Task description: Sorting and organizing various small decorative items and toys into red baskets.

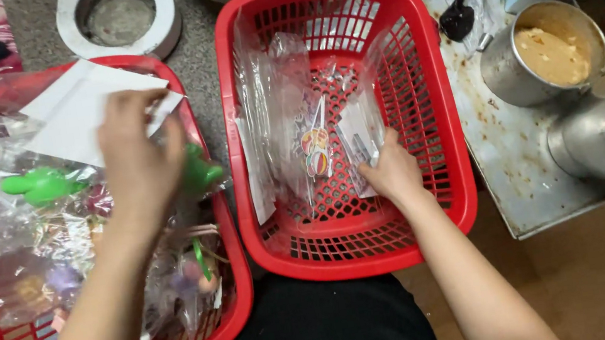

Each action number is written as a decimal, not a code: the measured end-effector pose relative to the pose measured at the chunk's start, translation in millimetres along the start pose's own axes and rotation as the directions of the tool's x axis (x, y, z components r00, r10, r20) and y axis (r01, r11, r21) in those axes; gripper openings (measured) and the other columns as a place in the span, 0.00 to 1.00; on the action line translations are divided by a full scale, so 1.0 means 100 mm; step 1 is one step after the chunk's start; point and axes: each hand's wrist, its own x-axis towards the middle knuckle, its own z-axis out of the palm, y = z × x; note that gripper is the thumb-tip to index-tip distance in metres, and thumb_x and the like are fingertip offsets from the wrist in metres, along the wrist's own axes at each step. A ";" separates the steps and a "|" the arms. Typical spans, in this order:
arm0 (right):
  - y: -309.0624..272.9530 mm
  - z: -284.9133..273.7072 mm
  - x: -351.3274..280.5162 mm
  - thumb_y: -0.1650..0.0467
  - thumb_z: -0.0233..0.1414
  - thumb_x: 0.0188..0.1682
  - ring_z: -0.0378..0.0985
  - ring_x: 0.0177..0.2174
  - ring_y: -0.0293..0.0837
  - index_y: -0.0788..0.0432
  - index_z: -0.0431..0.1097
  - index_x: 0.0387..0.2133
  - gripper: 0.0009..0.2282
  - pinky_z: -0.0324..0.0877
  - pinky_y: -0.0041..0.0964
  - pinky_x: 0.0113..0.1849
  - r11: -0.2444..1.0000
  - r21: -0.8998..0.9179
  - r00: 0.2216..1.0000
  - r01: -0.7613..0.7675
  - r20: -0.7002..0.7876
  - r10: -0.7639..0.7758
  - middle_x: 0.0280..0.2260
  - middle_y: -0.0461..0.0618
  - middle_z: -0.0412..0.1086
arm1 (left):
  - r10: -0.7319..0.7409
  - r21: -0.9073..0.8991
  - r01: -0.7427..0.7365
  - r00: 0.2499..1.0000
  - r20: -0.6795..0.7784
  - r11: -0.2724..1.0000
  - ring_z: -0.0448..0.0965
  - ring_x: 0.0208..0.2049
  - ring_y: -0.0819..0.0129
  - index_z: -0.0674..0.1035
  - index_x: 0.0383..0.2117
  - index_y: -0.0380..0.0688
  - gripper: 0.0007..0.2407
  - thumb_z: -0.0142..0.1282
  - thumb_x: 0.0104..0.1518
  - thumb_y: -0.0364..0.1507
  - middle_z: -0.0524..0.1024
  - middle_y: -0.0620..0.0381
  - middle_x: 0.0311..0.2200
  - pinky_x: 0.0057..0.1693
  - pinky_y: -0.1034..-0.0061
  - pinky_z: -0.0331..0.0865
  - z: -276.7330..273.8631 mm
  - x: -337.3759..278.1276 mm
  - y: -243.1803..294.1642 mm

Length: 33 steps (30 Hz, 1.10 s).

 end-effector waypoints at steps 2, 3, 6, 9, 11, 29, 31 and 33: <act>0.00 0.01 -0.03 0.64 0.63 0.40 0.79 0.42 0.68 0.66 0.49 0.60 0.38 0.73 0.57 0.45 1.000 -0.008 1.000 0.000 0.006 0.000 0.41 0.72 0.73 | -0.044 -0.165 0.078 0.979 0.200 0.983 0.79 0.42 0.58 0.81 0.46 0.38 0.10 0.56 0.59 0.24 0.77 0.47 0.44 0.51 0.65 0.73 0.41 -0.09 0.25; -0.01 0.00 -0.03 0.64 0.63 0.40 0.78 0.42 0.68 0.66 0.47 0.61 0.39 0.72 0.57 0.45 1.000 -0.010 1.000 0.010 0.006 -0.010 0.41 0.73 0.73 | -0.045 -0.304 0.173 0.921 0.387 0.937 0.81 0.40 0.59 0.82 0.43 0.39 0.10 0.53 0.57 0.25 0.78 0.49 0.41 0.48 0.69 0.76 0.62 -0.12 0.38; 0.04 0.01 -0.01 0.65 0.63 0.41 0.78 0.42 0.68 0.66 0.48 0.61 0.38 0.72 0.57 0.46 1.000 0.022 1.000 0.016 0.005 -0.017 0.41 0.74 0.73 | 0.012 -0.301 0.200 0.815 0.579 0.933 0.78 0.51 0.47 0.73 0.54 0.30 0.21 0.59 0.56 0.30 0.75 0.38 0.47 0.56 0.61 0.72 1.72 -0.36 0.07; -0.04 -0.07 -0.04 0.65 0.63 0.42 0.78 0.43 0.68 0.66 0.49 0.59 0.36 0.73 0.55 0.46 0.999 0.031 0.998 -0.037 0.047 0.035 0.43 0.74 0.73 | -0.192 0.123 0.147 0.758 0.624 0.981 0.74 0.52 0.40 0.65 0.58 0.29 0.27 0.61 0.54 0.31 0.69 0.30 0.50 0.55 0.57 0.70 1.86 -0.20 0.43; 0.00 -0.06 -0.03 0.65 0.63 0.42 0.78 0.43 0.68 0.66 0.48 0.60 0.37 0.72 0.55 0.47 0.999 0.034 0.999 -0.017 0.035 0.015 0.43 0.74 0.72 | -0.291 0.268 0.159 0.756 0.586 0.950 0.77 0.48 0.43 0.62 0.61 0.30 0.28 0.58 0.55 0.29 0.71 0.32 0.50 0.51 0.59 0.73 2.14 -0.19 0.40; 0.58 0.33 0.41 0.55 0.53 0.51 0.73 0.55 0.66 0.68 0.45 0.67 0.39 0.66 0.51 0.56 0.932 0.362 0.999 -0.028 -0.021 0.038 0.53 0.73 0.69 | -0.237 -0.357 0.544 0.743 0.626 0.760 0.73 0.52 0.48 0.66 0.63 0.34 0.26 0.50 0.60 0.36 0.72 0.32 0.50 0.60 0.63 0.67 3.04 -1.13 0.76; 0.68 0.41 0.49 0.49 0.47 0.60 0.70 0.58 0.65 0.71 0.47 0.69 0.39 0.64 0.50 0.58 0.856 0.516 0.998 -0.021 -0.035 0.045 0.56 0.74 0.67 | -0.223 -0.418 0.579 0.733 0.642 0.700 0.67 0.60 0.51 0.70 0.62 0.36 0.24 0.45 0.64 0.40 0.67 0.33 0.59 0.66 0.64 0.60 3.21 -1.20 0.70; 0.54 0.27 0.41 0.47 0.47 0.54 0.66 0.60 0.60 0.69 0.43 0.69 0.43 0.61 0.45 0.58 0.699 0.707 0.993 -0.108 0.110 0.043 0.58 0.70 0.63 | -0.171 -0.537 0.763 0.620 0.766 0.359 0.58 0.67 0.60 0.65 0.65 0.35 0.29 0.30 0.69 0.47 0.61 0.41 0.67 0.70 0.66 0.49 3.33 -1.24 0.61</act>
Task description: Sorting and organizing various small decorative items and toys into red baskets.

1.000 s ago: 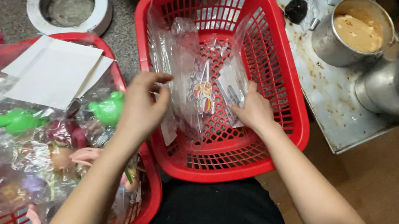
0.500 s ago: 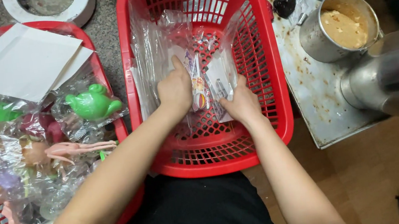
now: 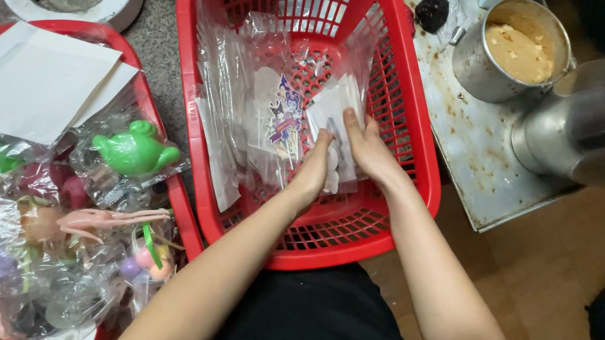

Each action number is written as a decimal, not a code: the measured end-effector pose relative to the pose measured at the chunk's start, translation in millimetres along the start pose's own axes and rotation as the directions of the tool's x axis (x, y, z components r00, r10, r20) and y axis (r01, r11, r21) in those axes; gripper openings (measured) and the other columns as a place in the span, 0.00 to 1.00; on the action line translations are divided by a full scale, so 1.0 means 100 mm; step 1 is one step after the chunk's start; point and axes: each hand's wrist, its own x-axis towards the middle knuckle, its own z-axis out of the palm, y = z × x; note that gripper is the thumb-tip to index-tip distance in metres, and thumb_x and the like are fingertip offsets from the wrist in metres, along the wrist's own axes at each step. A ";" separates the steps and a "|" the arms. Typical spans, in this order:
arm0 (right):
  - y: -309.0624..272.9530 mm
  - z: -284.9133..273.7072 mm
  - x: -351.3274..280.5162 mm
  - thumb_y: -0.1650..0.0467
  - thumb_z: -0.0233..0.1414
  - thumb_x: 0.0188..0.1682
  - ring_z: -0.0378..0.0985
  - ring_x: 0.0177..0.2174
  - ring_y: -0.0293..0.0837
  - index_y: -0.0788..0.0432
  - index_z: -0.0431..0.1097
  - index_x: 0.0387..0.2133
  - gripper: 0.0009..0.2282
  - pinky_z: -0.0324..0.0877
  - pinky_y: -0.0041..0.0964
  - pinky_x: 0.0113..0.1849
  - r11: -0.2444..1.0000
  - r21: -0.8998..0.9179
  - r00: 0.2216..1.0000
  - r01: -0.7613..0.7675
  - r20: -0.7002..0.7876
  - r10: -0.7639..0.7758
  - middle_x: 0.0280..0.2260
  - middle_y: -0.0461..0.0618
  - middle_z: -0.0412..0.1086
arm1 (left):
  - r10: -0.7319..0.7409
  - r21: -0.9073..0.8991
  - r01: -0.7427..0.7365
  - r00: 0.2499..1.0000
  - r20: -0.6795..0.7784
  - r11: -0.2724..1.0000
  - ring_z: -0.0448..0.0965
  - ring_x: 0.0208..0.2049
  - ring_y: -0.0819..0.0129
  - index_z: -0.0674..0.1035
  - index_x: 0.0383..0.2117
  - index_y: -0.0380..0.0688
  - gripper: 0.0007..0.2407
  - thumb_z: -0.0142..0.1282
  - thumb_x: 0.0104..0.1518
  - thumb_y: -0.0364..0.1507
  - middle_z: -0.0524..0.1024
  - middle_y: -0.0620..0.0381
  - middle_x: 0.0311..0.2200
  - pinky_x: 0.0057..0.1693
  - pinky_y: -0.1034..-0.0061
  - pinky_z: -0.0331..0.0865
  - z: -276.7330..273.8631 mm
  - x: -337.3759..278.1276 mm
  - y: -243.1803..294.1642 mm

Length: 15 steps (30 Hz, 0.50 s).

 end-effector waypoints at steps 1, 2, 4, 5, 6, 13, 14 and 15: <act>-0.04 0.01 -0.05 0.47 0.47 0.54 0.66 0.60 0.60 0.69 0.43 0.69 0.43 0.61 0.45 0.58 1.000 -0.001 1.000 0.002 0.003 -0.002 0.58 0.70 0.63 | 0.001 -0.001 -0.001 1.000 -0.003 1.000 0.58 0.67 0.60 0.65 0.65 0.35 0.29 0.30 0.69 0.47 0.61 0.41 0.67 0.70 0.66 0.49 -0.07 0.08 -0.08; -0.08 0.01 -0.11 0.53 0.59 0.44 0.68 0.58 0.60 0.71 0.43 0.65 0.45 0.62 0.45 0.56 0.977 -0.166 0.991 0.134 0.017 -0.133 0.56 0.71 0.64 | -0.045 -0.040 0.044 0.999 -0.021 0.998 0.62 0.64 0.59 0.66 0.64 0.37 0.28 0.29 0.68 0.47 0.64 0.40 0.66 0.69 0.65 0.52 -0.14 0.17 -0.16; -0.10 0.03 -0.18 0.59 0.71 0.34 0.69 0.56 0.60 0.72 0.43 0.61 0.50 0.64 0.45 0.55 0.910 -0.322 0.964 0.262 0.053 -0.259 0.54 0.72 0.64 | -0.091 -0.081 0.088 0.995 -0.038 0.993 0.65 0.62 0.57 0.68 0.63 0.38 0.28 0.29 0.68 0.47 0.67 0.40 0.64 0.67 0.64 0.55 -0.26 0.09 0.04; -0.11 0.04 -0.19 0.62 0.69 0.33 0.72 0.55 0.59 0.70 0.46 0.62 0.47 0.66 0.44 0.54 0.897 -0.385 0.974 0.215 0.024 -0.223 0.53 0.70 0.67 | 0.011 0.253 0.034 0.985 -0.175 0.967 0.66 0.59 0.56 0.69 0.60 0.39 0.22 0.36 0.65 0.39 0.67 0.42 0.60 0.64 0.64 0.56 -0.31 -0.04 0.34; -0.11 0.05 -0.19 0.66 0.68 0.31 0.75 0.53 0.58 0.67 0.49 0.62 0.45 0.68 0.43 0.54 0.880 -0.445 0.982 0.166 -0.008 -0.189 0.53 0.68 0.70 | 0.151 0.562 0.027 0.951 -0.269 0.827 0.67 0.56 0.54 0.70 0.57 0.41 0.17 0.43 0.62 0.31 0.68 0.44 0.57 0.61 0.64 0.58 -0.36 -0.18 0.64; -0.27 0.07 -0.26 0.67 0.67 0.35 0.76 0.51 0.59 0.67 0.49 0.61 0.42 0.69 0.45 0.53 0.849 -0.522 0.994 0.076 -0.031 -0.108 0.51 0.69 0.70 | 0.471 0.937 0.086 0.846 -0.248 0.340 0.77 0.49 0.44 0.74 0.50 0.36 0.21 0.62 0.48 0.28 0.73 0.37 0.50 0.51 0.57 0.72 -0.66 -0.05 0.95; -0.28 0.07 -0.26 0.67 0.67 0.35 0.76 0.51 0.59 0.67 0.49 0.61 0.42 0.69 0.45 0.53 0.852 -0.518 0.993 0.078 -0.034 -0.112 0.51 0.69 0.70 | 0.445 0.954 0.148 0.858 -0.256 0.262 0.80 0.46 0.47 0.74 0.50 0.35 0.19 0.62 0.51 0.27 0.74 0.39 0.48 0.49 0.59 0.75 -0.66 0.09 0.74; -0.27 0.07 -0.26 0.66 0.67 0.35 0.76 0.51 0.60 0.67 0.49 0.61 0.41 0.69 0.45 0.52 0.855 -0.513 0.993 0.077 -0.040 -0.114 0.51 0.69 0.70 | 0.416 0.962 0.206 0.870 -0.264 0.179 0.82 0.43 0.50 0.73 0.50 0.34 0.18 0.61 0.54 0.27 0.75 0.41 0.46 0.47 0.62 0.77 -0.66 0.24 0.52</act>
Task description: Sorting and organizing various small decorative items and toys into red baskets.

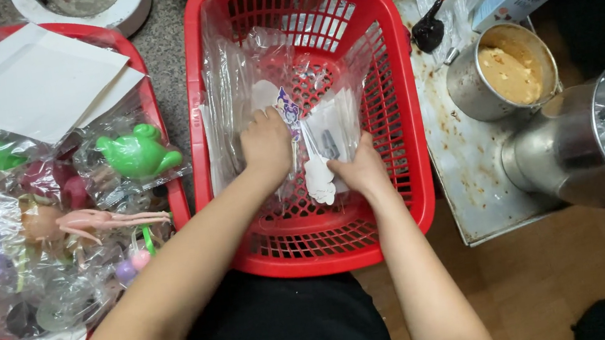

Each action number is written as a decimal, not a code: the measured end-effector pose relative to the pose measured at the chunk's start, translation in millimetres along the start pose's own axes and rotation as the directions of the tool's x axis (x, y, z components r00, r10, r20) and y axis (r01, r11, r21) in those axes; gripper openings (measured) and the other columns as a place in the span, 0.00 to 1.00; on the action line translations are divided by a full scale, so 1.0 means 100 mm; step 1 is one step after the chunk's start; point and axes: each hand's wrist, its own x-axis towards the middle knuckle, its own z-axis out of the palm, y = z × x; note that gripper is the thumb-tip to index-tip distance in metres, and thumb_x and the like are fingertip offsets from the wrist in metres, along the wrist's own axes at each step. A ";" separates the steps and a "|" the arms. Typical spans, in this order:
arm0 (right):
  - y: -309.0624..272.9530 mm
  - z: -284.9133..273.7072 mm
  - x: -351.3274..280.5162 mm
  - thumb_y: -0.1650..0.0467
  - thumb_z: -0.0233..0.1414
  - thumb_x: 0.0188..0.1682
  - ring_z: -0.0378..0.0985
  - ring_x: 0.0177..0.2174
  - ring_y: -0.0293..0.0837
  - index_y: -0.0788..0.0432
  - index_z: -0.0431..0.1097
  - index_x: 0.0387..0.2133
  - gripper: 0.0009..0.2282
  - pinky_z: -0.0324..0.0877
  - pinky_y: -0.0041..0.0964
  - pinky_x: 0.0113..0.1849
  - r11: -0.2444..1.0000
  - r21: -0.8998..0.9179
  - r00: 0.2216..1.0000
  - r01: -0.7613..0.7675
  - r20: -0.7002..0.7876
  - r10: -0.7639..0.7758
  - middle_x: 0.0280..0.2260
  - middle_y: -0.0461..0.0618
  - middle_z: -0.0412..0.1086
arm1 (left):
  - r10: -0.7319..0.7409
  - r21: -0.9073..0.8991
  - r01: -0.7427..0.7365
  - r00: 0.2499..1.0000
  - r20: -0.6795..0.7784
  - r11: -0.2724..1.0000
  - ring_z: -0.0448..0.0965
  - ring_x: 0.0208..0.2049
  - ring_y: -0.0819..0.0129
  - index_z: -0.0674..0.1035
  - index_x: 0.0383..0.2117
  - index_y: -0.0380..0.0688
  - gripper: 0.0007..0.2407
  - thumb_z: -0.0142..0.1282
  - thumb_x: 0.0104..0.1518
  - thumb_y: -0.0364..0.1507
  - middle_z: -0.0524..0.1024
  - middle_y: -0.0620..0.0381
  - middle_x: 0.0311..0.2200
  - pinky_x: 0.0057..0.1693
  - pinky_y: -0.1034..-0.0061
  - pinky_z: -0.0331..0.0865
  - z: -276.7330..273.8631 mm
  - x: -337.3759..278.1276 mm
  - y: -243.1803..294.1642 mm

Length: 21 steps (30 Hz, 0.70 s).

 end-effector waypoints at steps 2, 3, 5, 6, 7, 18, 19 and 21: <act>0.00 0.01 0.01 0.66 0.66 0.36 0.77 0.51 0.60 0.67 0.50 0.60 0.41 0.70 0.45 0.52 1.000 0.013 1.000 -0.008 0.009 0.008 0.50 0.70 0.71 | -0.009 0.022 0.009 1.000 0.010 1.000 0.83 0.41 0.52 0.72 0.51 0.31 0.21 0.61 0.53 0.28 0.75 0.41 0.45 0.45 0.65 0.77 -0.12 -0.06 0.13; 0.01 0.01 0.01 0.66 0.66 0.37 0.77 0.51 0.60 0.68 0.50 0.60 0.40 0.70 0.45 0.52 0.999 0.030 1.000 -0.020 0.017 0.019 0.50 0.70 0.71 | -0.016 0.048 0.015 1.000 0.023 0.999 0.83 0.39 0.54 0.70 0.53 0.28 0.23 0.61 0.52 0.28 0.75 0.40 0.45 0.43 0.69 0.78 -0.17 -0.09 0.20; -0.02 -0.02 -0.01 0.66 0.66 0.37 0.76 0.51 0.60 0.68 0.50 0.60 0.40 0.69 0.46 0.53 1.000 0.019 1.000 -0.015 0.010 0.014 0.50 0.70 0.71 | -0.035 0.002 0.036 0.993 0.117 0.999 0.83 0.40 0.53 0.67 0.58 0.24 0.27 0.60 0.52 0.28 0.75 0.39 0.45 0.44 0.68 0.78 -0.15 -0.13 0.28; -0.04 -0.02 -0.02 0.66 0.66 0.37 0.76 0.51 0.60 0.67 0.50 0.60 0.40 0.69 0.46 0.53 1.000 0.013 1.000 -0.010 0.009 0.010 0.50 0.70 0.71 | -0.053 -0.036 0.062 0.976 0.213 0.997 0.83 0.41 0.53 0.64 0.62 0.21 0.31 0.58 0.52 0.28 0.75 0.38 0.46 0.45 0.68 0.78 -0.14 -0.16 0.30; -0.02 -0.01 -0.02 0.66 0.66 0.37 0.76 0.51 0.60 0.67 0.50 0.60 0.40 0.69 0.46 0.53 1.000 0.012 1.000 -0.010 0.009 0.010 0.50 0.70 0.71 | -0.053 -0.037 0.062 0.976 0.213 0.997 0.83 0.41 0.53 0.64 0.62 0.21 0.31 0.58 0.52 0.28 0.75 0.38 0.46 0.45 0.68 0.78 -0.24 -0.22 0.33; 0.08 0.05 0.04 0.67 0.65 0.38 0.78 0.49 0.60 0.69 0.52 0.57 0.37 0.71 0.45 0.51 0.997 0.069 0.999 0.031 0.006 -0.032 0.48 0.71 0.71 | 0.027 0.679 -0.042 0.999 0.032 0.733 0.51 0.68 0.44 0.62 0.66 0.36 0.28 0.46 0.58 0.37 0.50 0.39 0.69 0.68 0.53 0.37 -0.61 0.02 -0.14; 0.06 0.04 0.04 0.67 0.65 0.38 0.78 0.49 0.60 0.69 0.52 0.57 0.37 0.71 0.45 0.51 0.997 0.068 0.999 0.034 0.009 -0.035 0.48 0.71 0.71 | 0.022 0.679 -0.038 0.999 0.031 0.733 0.51 0.68 0.44 0.62 0.66 0.36 0.28 0.46 0.58 0.37 0.50 0.39 0.69 0.68 0.53 0.37 -0.64 0.04 -0.14; 0.04 0.02 0.02 0.67 0.65 0.38 0.77 0.49 0.60 0.68 0.52 0.58 0.37 0.71 0.46 0.50 0.999 0.039 1.000 0.008 0.011 -0.008 0.49 0.70 0.71 | 0.024 0.603 -0.041 0.999 0.037 0.797 0.58 0.64 0.47 0.70 0.62 0.35 0.23 0.47 0.61 0.34 0.60 0.42 0.64 0.66 0.56 0.44 -0.70 0.08 -0.14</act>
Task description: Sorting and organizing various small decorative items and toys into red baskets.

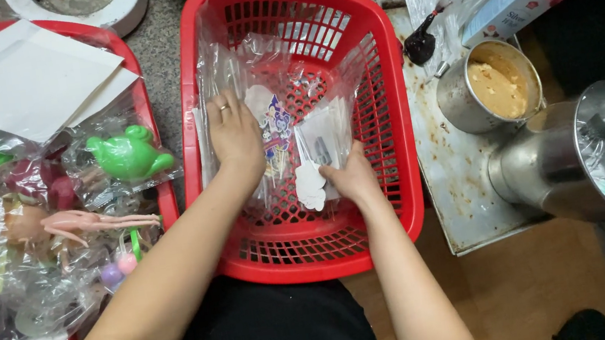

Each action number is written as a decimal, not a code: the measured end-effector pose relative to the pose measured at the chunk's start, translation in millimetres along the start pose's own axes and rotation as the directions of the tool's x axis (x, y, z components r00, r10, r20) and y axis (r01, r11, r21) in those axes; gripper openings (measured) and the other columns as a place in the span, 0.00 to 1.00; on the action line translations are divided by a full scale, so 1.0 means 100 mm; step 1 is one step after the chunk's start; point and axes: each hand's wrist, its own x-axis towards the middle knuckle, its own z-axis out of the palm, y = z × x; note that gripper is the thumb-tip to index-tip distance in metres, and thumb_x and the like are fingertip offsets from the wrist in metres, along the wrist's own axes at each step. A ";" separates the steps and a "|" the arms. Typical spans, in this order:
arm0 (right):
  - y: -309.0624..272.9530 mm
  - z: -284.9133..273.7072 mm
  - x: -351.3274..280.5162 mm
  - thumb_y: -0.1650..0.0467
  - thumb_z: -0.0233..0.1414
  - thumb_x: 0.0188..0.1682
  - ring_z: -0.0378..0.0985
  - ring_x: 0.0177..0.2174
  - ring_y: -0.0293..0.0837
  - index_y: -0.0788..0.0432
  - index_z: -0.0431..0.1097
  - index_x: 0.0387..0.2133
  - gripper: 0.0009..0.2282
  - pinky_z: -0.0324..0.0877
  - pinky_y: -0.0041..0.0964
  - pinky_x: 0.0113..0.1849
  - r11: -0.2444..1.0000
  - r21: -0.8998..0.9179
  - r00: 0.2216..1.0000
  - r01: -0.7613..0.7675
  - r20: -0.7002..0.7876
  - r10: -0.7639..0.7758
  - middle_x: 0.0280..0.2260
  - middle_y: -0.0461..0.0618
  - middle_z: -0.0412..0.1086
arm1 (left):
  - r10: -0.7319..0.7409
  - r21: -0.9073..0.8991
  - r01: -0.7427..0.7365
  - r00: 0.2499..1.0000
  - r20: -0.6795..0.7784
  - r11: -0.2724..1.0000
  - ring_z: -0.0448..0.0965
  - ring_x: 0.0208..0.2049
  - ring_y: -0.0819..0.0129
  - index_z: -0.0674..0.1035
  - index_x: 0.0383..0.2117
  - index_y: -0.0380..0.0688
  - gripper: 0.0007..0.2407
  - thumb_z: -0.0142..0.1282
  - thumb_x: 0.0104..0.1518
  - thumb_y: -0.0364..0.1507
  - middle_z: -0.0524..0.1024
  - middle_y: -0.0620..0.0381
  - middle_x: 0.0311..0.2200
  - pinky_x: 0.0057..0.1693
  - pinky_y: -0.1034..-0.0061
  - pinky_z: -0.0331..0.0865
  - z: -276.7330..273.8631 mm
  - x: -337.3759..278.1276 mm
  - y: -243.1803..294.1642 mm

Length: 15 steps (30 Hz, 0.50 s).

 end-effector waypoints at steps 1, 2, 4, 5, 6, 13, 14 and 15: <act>-0.03 -0.01 -0.02 0.67 0.65 0.38 0.77 0.49 0.60 0.68 0.52 0.58 0.37 0.71 0.46 0.50 1.000 -0.002 1.000 -0.001 0.002 0.001 0.49 0.70 0.71 | 0.000 -0.001 0.000 1.000 0.002 1.000 0.58 0.64 0.47 0.70 0.62 0.35 0.23 0.47 0.61 0.34 0.60 0.42 0.64 0.66 0.56 0.44 -0.08 -0.01 -0.04; -0.06 -0.03 -0.03 0.67 0.65 0.38 0.78 0.49 0.59 0.68 0.52 0.58 0.37 0.71 0.46 0.50 1.000 0.015 1.000 -0.019 0.006 0.019 0.49 0.70 0.71 | 0.016 -0.057 -0.016 1.000 0.002 0.998 0.61 0.62 0.49 0.74 0.57 0.36 0.20 0.48 0.61 0.33 0.65 0.43 0.61 0.65 0.59 0.48 -0.16 -0.02 -0.08; -0.07 -0.03 -0.04 0.68 0.64 0.38 0.79 0.48 0.59 0.67 0.52 0.58 0.37 0.72 0.46 0.49 0.999 0.031 0.999 -0.035 0.014 0.034 0.49 0.69 0.71 | 0.029 -0.112 -0.029 1.000 0.003 0.993 0.64 0.61 0.51 0.78 0.53 0.37 0.17 0.49 0.61 0.32 0.70 0.43 0.57 0.63 0.61 0.51 -0.33 -0.07 -0.16; -0.05 -0.02 -0.02 0.68 0.65 0.38 0.78 0.48 0.59 0.68 0.52 0.58 0.37 0.71 0.46 0.50 1.000 0.023 1.000 -0.010 0.004 0.010 0.48 0.70 0.72 | 0.056 -0.160 -0.062 0.998 -0.042 0.985 0.66 0.60 0.52 0.80 0.47 0.39 0.14 0.50 0.59 0.31 0.72 0.44 0.54 0.62 0.62 0.53 -0.43 -0.10 -0.20; -0.03 -0.01 -0.01 0.68 0.65 0.38 0.78 0.49 0.60 0.68 0.52 0.58 0.37 0.70 0.46 0.50 1.000 0.014 1.000 0.015 -0.006 -0.015 0.48 0.70 0.72 | 0.081 -0.205 -0.098 0.993 -0.089 0.974 0.67 0.59 0.54 0.83 0.41 0.41 0.11 0.52 0.57 0.31 0.74 0.46 0.52 0.62 0.64 0.55 -0.53 -0.13 -0.25; 0.05 0.04 0.06 0.67 0.64 0.39 0.79 0.48 0.59 0.71 0.52 0.57 0.36 0.72 0.45 0.50 0.998 0.046 0.999 0.036 -0.007 -0.036 0.47 0.72 0.73 | 0.189 -0.563 -0.316 0.943 -0.272 0.764 0.79 0.44 0.53 0.83 0.36 0.39 0.08 0.53 0.54 0.25 0.79 0.45 0.41 0.48 0.60 0.71 -0.53 -0.56 0.30; -0.01 0.00 0.04 0.67 0.64 0.39 0.79 0.48 0.59 0.70 0.51 0.58 0.36 0.72 0.45 0.49 0.999 0.053 1.000 -0.011 0.014 0.010 0.48 0.71 0.72 | 0.158 -0.689 -0.270 0.962 -0.223 0.672 0.81 0.40 0.50 0.83 0.36 0.38 0.08 0.53 0.54 0.24 0.80 0.44 0.37 0.45 0.58 0.73 -0.49 -0.57 0.35; -0.06 -0.03 0.00 0.67 0.64 0.40 0.79 0.48 0.58 0.69 0.50 0.59 0.37 0.73 0.45 0.49 0.997 0.057 0.998 -0.059 0.036 0.057 0.48 0.70 0.72 | 0.136 -0.798 -0.215 0.976 -0.168 0.563 0.83 0.36 0.47 0.82 0.37 0.37 0.08 0.53 0.55 0.24 0.81 0.42 0.34 0.42 0.56 0.76 -0.45 -0.60 0.41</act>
